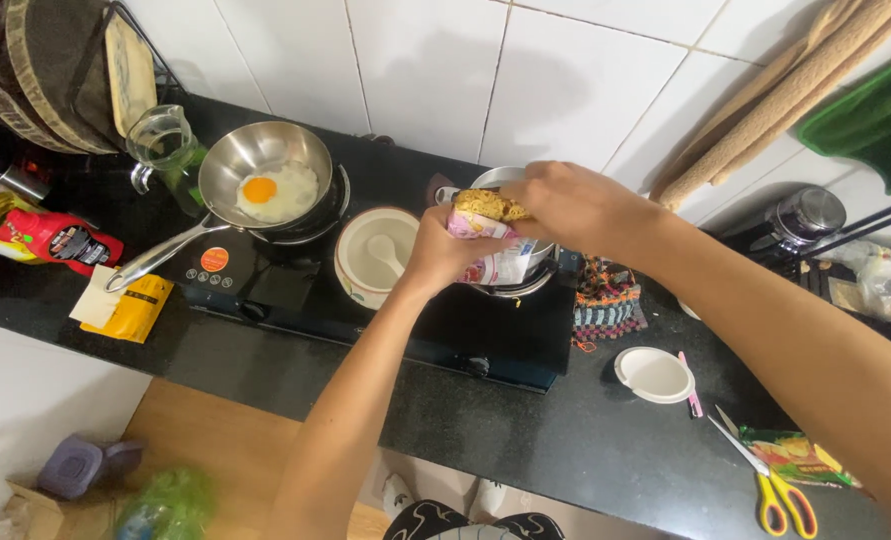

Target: The person adds instant noodles and seasoning packets to a pot of boiling water on a gas stove. They then use chopsticks to check and adjust a frying egg in a pan on the adjacent burner.

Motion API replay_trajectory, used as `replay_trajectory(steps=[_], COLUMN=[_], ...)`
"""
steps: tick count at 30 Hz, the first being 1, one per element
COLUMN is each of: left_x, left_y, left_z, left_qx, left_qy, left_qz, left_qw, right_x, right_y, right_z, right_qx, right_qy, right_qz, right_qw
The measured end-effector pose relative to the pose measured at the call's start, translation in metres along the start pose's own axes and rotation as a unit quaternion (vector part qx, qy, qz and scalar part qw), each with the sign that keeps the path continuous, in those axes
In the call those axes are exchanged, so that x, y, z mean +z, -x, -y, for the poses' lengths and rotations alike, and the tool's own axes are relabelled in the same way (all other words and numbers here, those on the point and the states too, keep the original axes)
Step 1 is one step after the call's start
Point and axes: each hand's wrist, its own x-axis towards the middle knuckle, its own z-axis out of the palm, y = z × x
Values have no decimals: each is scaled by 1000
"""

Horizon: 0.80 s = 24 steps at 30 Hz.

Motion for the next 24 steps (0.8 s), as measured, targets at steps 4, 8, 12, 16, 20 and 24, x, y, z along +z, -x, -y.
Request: replay_trajectory(steps=[4, 8, 12, 16, 20, 24], left_x=[1, -6, -11, -12, -12, -16], left_y=[1, -2, 4, 10, 20, 44], left_z=[-6, -9, -15, -15, -14, -19], left_qx=[-13, 0, 13, -1, -18, -19], left_qy=[-24, -68, -94, -113, -98, -102], left_qz=[-17, -5, 1, 0, -4, -56], left_qw=[999, 998, 996, 994, 995, 993], right_x=[-13, -18, -24, -37, -33, -23], right_y=[-3, -2, -3, -7, -15, -23], right_z=[1, 3, 1, 7, -20, -39], right_qx=[-6, -4, -13, 17, 57, 197], right_qy=[-18, 1, -16, -1, -85, -166], right_qz=[19, 23, 27, 55, 42, 6], right_qw=[1000, 1000, 999, 998, 994, 966])
